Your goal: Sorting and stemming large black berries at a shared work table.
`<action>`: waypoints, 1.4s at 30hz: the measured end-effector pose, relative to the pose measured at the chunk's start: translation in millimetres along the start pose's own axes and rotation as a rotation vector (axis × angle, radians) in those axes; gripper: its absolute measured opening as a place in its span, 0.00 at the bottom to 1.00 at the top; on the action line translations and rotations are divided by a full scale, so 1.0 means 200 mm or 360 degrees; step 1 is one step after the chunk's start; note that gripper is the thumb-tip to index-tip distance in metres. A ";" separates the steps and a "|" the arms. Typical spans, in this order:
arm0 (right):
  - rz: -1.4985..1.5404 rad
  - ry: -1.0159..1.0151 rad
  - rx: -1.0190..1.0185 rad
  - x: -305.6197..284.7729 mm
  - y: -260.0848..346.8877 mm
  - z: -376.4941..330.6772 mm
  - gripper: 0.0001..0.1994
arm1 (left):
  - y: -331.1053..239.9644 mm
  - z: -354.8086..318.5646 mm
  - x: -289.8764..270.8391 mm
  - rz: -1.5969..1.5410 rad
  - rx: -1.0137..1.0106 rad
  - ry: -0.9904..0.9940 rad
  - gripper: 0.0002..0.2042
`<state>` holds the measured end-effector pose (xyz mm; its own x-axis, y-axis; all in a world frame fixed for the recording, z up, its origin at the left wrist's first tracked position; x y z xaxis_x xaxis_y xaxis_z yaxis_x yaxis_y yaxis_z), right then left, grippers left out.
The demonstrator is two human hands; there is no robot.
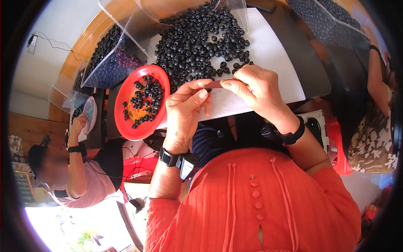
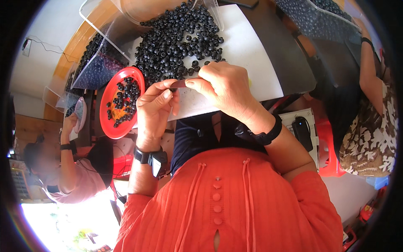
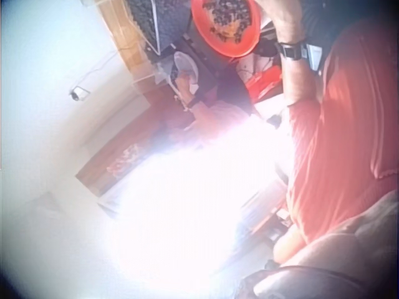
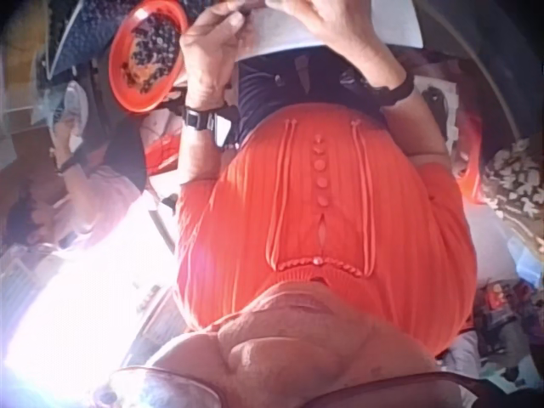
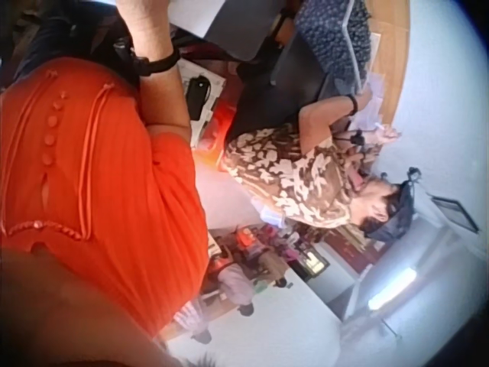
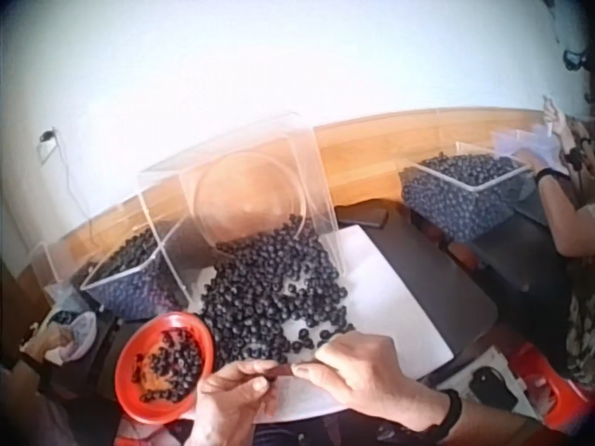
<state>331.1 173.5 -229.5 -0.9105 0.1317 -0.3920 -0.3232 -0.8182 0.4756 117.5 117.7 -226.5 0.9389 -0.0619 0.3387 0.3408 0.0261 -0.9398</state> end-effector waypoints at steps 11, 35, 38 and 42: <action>0.0065 -0.0052 0.0104 0.01 -0.01 0.00 0.18 | 0.04 0.02 0.01 -0.0189 0.0073 0.0036 0.13; 0.0006 0.0041 0.0085 0.01 -0.02 -0.01 0.22 | 0.08 -0.02 0.01 -0.0114 0.0243 0.0045 0.14; 0.0009 0.0040 0.0080 0.02 -0.02 -0.01 0.23 | 0.08 -0.02 0.02 -0.0061 0.0237 0.0054 0.14; 0.0040 0.0052 0.0097 0.01 -0.02 -0.01 0.23 | 0.07 -0.02 0.03 0.0022 0.0307 0.0095 0.15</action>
<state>330.9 176.3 -233.2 -0.9098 0.0925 -0.4046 -0.3165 -0.7852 0.5323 127.7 113.4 -238.7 0.9408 -0.1195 0.3172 0.3366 0.2175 -0.9162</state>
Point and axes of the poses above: each hand's wrist, its own z-axis towards the middle knuckle, its own x-axis out of the palm, y = z × x, the point moved 1 cm from there along z, towards the middle knuckle, and after that the axes turned 4 degrees about z, right-handed, at the moved point
